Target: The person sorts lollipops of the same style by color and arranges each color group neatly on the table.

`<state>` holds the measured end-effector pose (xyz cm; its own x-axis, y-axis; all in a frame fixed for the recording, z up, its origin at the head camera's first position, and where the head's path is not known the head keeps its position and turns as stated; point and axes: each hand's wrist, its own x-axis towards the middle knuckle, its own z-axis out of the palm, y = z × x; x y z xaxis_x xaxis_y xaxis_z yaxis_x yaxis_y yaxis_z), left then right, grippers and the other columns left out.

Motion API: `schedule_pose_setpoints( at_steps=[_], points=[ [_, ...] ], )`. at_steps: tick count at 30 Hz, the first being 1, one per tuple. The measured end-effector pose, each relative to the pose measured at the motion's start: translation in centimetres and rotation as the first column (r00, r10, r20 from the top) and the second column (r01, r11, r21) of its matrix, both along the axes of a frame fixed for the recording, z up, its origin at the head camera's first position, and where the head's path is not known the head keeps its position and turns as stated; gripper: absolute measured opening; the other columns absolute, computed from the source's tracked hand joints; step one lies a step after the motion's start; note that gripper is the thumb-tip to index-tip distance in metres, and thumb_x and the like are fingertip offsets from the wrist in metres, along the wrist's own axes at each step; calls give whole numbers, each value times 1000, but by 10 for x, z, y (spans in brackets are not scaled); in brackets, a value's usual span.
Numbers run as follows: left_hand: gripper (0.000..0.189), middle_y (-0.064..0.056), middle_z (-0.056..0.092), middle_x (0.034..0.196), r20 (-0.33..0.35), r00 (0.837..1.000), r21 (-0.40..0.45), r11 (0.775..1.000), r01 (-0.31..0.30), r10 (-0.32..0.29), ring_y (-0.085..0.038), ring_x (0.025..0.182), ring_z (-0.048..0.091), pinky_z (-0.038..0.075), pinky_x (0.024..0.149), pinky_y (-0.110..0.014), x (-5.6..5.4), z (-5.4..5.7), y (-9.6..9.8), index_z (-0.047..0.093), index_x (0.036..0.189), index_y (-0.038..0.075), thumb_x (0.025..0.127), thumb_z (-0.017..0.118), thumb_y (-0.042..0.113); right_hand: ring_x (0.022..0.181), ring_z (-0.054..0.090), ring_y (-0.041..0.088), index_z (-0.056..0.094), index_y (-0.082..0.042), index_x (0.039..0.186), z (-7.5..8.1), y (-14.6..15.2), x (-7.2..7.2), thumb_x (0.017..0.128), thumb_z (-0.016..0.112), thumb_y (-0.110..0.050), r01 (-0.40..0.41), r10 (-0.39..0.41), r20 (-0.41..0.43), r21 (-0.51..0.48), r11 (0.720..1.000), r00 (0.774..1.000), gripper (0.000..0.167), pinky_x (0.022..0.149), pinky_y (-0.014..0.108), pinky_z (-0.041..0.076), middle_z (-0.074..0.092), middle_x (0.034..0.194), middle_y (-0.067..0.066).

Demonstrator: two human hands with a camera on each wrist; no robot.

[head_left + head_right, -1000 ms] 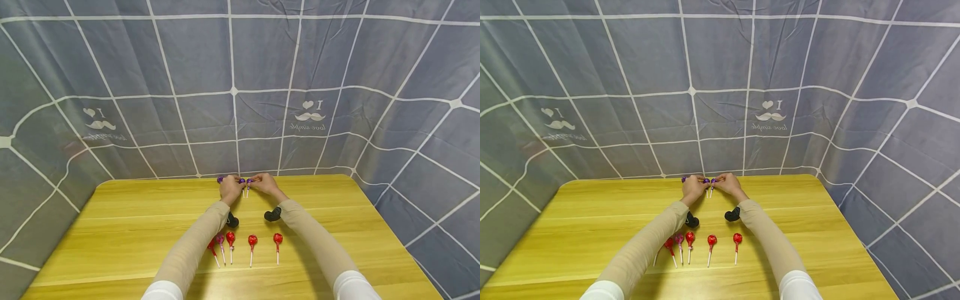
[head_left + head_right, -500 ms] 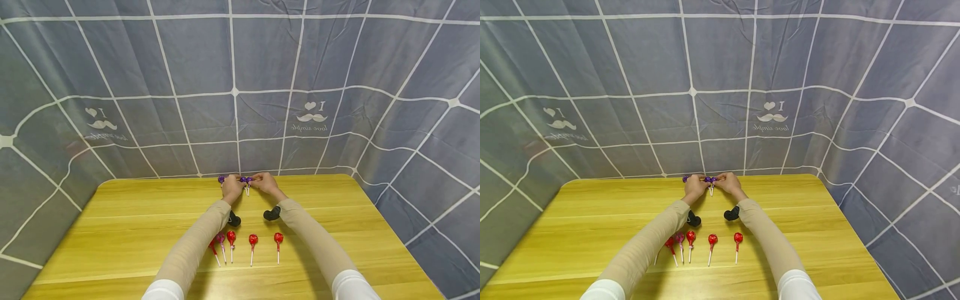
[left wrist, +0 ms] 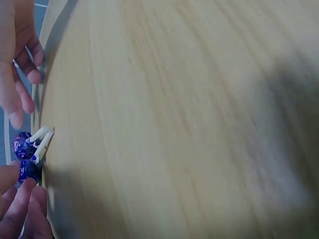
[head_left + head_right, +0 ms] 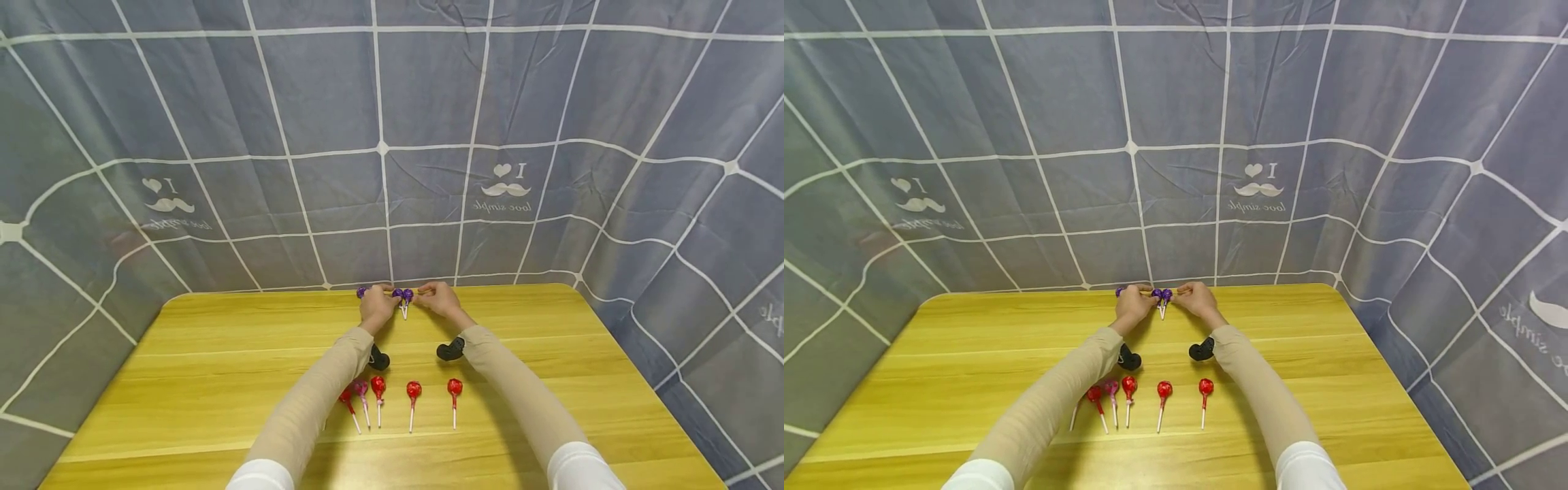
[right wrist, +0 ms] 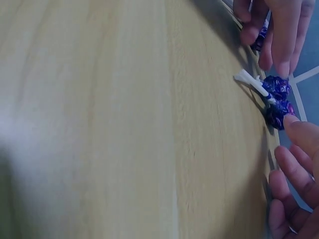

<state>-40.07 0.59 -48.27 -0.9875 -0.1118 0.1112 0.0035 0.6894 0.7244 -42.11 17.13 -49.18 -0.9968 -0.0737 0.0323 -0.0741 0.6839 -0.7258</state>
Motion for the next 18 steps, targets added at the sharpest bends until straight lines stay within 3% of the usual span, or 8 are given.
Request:
schedule_pose_setpoints(
  at_steps=[5,12,14,18],
  points=[
    [27,-10,75,98,8,1000,13,1000,20,-21,-23,85,72,52,60,-30,8,4,-6,72,112,9,87,71,20,62,62,10,68,-2,113,-4,7,7,87,71,-22,6,-6,12,-40,999,1000,33,58,21,47,73,98,16],
    [25,-9,75,94,-16,999,-3,999,36,-36,-22,82,71,49,58,-28,19,9,-16,74,108,10,86,72,21,55,57,7,69,-4,112,-3,9,20,86,72,-22,14,-17,-38,-81,997,999,32,54,20,44,73,93,15],
    [25,-9,75,92,-18,999,18,999,48,-48,-21,80,69,45,55,-25,22,12,-21,74,109,10,86,72,20,56,61,12,69,-3,111,-2,9,24,86,72,-21,6,-11,-59,-84,996,998,31,53,21,45,73,93,15],
    [26,-9,74,89,-37,998,62,996,59,-57,-22,78,68,40,55,-21,28,18,-33,73,109,8,85,72,19,74,67,23,69,-2,110,2,9,31,87,71,-19,-27,16,-121,-90,996,992,29,59,22,46,73,93,16]
  ],
)
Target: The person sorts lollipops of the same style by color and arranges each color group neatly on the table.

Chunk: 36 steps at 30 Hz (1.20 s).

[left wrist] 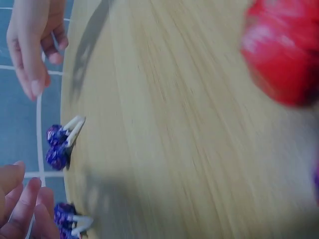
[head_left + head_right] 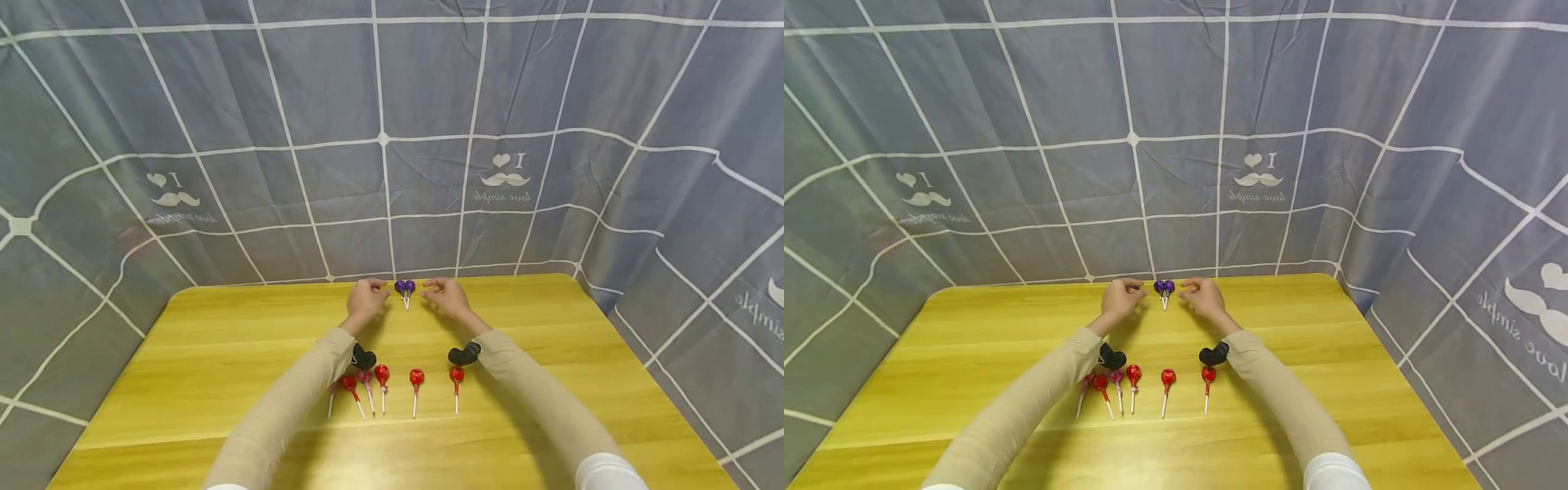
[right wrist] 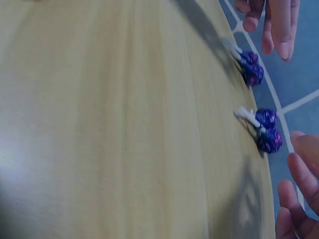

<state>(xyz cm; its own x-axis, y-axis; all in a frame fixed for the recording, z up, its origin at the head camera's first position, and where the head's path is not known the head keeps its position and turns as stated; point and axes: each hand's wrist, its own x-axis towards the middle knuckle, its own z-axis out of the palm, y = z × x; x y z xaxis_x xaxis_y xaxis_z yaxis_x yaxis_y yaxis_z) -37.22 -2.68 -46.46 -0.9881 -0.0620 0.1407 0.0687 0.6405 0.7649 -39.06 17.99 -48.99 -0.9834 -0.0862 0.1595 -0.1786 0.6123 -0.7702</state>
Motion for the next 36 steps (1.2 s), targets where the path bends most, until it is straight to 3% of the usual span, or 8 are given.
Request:
schedule_pose_setpoints(
  at_steps=[4,12,20,24,29,36],
  points=[
    [27,-10,74,89,-3,1000,3,1000,4,-4,-22,75,67,38,54,-20,6,6,-16,73,109,7,86,72,21,85,67,28,69,-3,110,4,0,7,87,71,-20,-22,22,-30,15,1000,999,29,63,24,47,72,95,16],
    [27,-13,74,89,-31,998,4,999,45,-45,-24,71,66,32,46,-21,29,8,-44,73,108,6,85,70,19,72,66,22,69,0,111,7,8,25,86,71,-18,-39,39,-32,10,999,999,30,61,24,46,72,94,17],
    [26,-14,74,91,-60,995,21,996,87,-85,-23,70,65,31,44,-21,54,7,-67,73,107,5,85,72,19,75,62,17,69,0,110,5,21,42,87,71,-19,-64,66,-62,28,998,996,30,69,26,49,72,92,15],
    [27,-14,74,90,-70,992,16,994,111,-109,-24,78,68,40,50,-21,65,6,-76,72,107,3,85,73,18,75,61,15,69,0,109,5,26,51,87,71,-19,-78,80,-57,34,996,995,29,70,25,48,72,91,14],
    [26,-14,74,88,-66,985,55,985,162,-159,-22,74,67,49,62,-23,79,4,-86,71,107,0,85,73,14,72,58,13,70,0,108,7,31,65,87,71,-19,-102,105,-50,53,993,993,28,67,24,46,71,90,13],
    [28,-13,74,93,-46,969,79,966,246,-242,-23,84,66,52,76,-32,95,-2,-100,71,108,-2,86,72,15,69,58,13,70,-1,106,5,40,87,86,72,-17,-135,136,-25,49,990,990,26,63,22,46,71,88,11]
  ],
)
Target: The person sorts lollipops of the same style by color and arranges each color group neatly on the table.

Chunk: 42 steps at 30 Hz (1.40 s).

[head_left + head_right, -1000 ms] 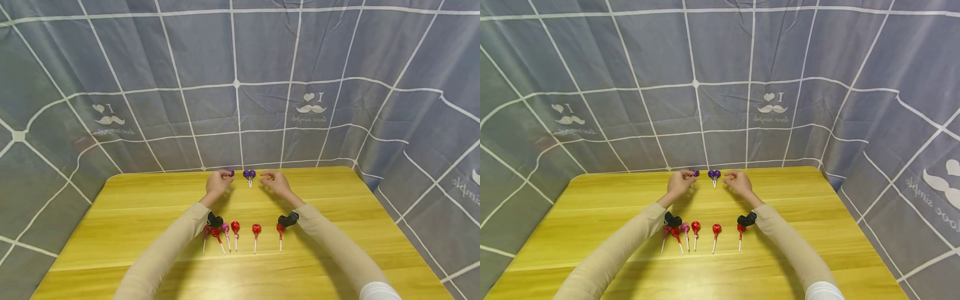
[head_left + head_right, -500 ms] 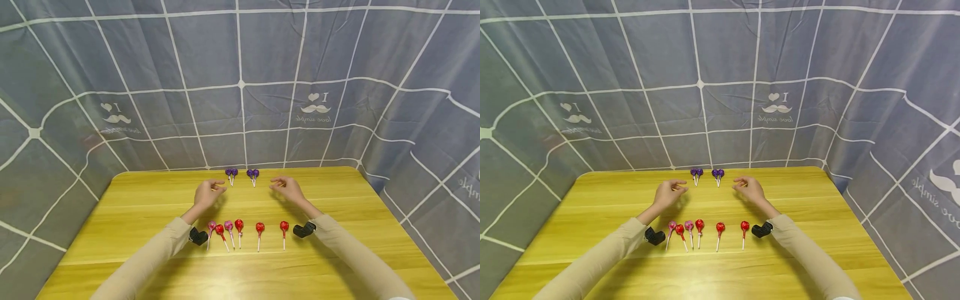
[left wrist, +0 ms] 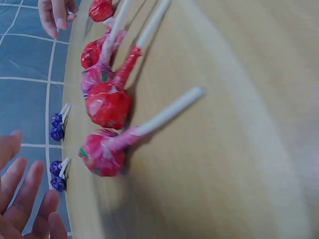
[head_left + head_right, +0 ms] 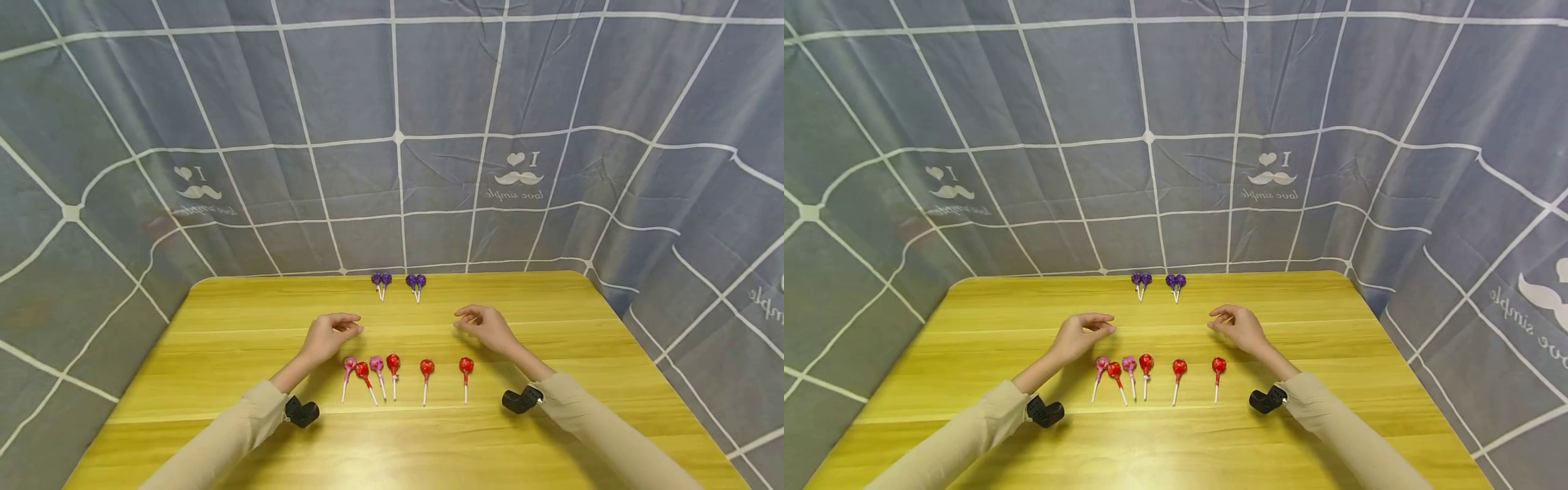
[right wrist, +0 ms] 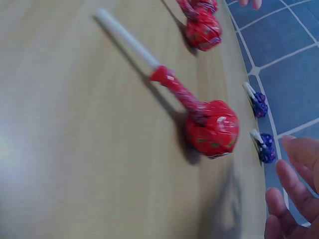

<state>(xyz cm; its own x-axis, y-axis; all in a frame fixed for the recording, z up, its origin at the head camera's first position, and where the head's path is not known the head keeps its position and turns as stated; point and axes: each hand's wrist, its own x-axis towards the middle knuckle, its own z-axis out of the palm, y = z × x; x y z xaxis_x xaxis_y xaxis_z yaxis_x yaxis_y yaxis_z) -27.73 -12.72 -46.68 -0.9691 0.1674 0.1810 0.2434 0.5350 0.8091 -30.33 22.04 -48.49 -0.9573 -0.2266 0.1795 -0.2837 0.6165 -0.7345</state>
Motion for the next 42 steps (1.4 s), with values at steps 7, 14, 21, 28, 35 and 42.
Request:
schedule_pose_setpoints(
  at_steps=[7,14,21,28,35,42],
  points=[
    [33,-13,73,105,86,994,-25,998,63,-61,-27,96,65,52,85,-39,12,-7,-11,70,112,1,87,71,22,70,57,12,69,-2,106,-5,8,17,87,71,-18,-11,11,46,3,1000,999,25,61,21,45,70,90,9],
    [40,-16,69,114,134,977,10,986,168,-167,-30,104,65,51,92,-43,18,-15,-18,66,118,-1,87,71,24,71,57,13,68,-3,108,-6,11,31,87,71,-20,-48,48,89,-1,999,995,27,61,21,45,70,92,10],
    [42,-19,68,113,143,941,9,951,310,-308,-28,100,63,51,87,-36,20,-17,-19,63,120,-4,86,71,20,70,57,9,68,-2,110,-7,14,41,88,70,-21,-104,103,112,3,995,988,29,61,21,45,71,94,9],
    [44,-17,68,115,179,922,-50,933,357,-343,-23,99,63,50,82,-27,19,-21,-20,63,120,-2,84,74,20,75,58,8,67,-1,111,-9,17,49,88,70,-24,-135,134,126,4,991,983,33,66,21,47,71,96,10],
    [43,-13,67,115,179,911,-133,908,396,-371,-14,94,57,46,79,-22,18,-19,-20,65,117,1,82,77,22,77,58,8,66,-1,112,-12,20,55,88,70,-24,-152,152,152,-11,988,977,34,65,21,47,70,97,10],
    [39,-10,69,109,188,898,-159,890,428,-398,-10,80,51,42,69,-18,15,-19,-20,68,114,3,81,77,22,76,57,6,66,-1,114,-14,21,59,89,69,-23,-182,182,141,-12,983,973,33,64,21,47,69,100,11]
  ],
)
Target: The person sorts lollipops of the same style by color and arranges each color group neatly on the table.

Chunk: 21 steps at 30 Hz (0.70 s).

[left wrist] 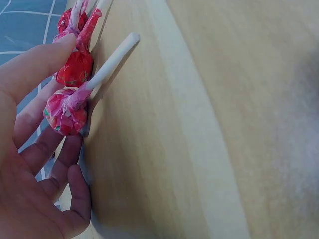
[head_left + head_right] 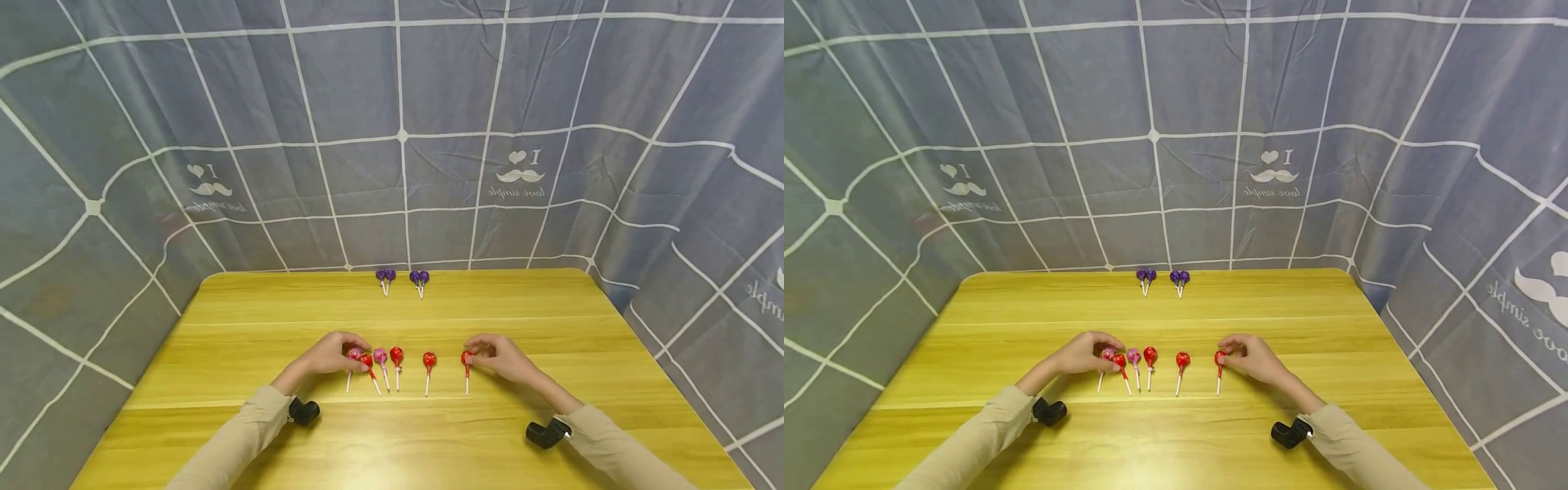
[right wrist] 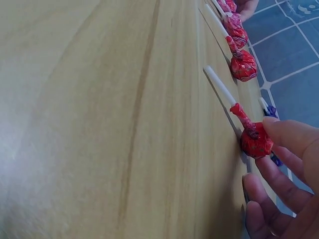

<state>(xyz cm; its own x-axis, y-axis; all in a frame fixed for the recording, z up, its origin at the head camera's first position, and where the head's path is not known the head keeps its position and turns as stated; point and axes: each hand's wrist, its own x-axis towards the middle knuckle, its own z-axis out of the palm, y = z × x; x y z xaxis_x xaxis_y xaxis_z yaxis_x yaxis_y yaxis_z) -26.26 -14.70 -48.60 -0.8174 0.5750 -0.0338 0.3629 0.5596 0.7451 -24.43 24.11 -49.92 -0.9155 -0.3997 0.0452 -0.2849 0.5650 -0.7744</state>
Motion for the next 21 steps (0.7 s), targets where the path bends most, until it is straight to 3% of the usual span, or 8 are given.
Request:
schedule_pose_setpoints(
  at_steps=[10,21],
  points=[
    [35,-6,71,108,-24,1000,-37,999,15,-16,-6,81,51,43,71,-18,-5,-4,-3,71,110,9,80,78,25,71,52,5,65,-1,115,1,1,4,88,70,-22,-9,9,5,11,1000,1000,35,58,20,43,70,104,13],
    [35,-11,69,110,-24,1000,-24,1000,12,-13,-10,85,54,43,71,-18,-5,-3,-4,72,109,6,80,78,24,66,48,4,67,-2,113,-1,-1,3,87,71,-22,-11,10,12,32,999,1000,33,57,19,40,71,98,10]
  ],
)
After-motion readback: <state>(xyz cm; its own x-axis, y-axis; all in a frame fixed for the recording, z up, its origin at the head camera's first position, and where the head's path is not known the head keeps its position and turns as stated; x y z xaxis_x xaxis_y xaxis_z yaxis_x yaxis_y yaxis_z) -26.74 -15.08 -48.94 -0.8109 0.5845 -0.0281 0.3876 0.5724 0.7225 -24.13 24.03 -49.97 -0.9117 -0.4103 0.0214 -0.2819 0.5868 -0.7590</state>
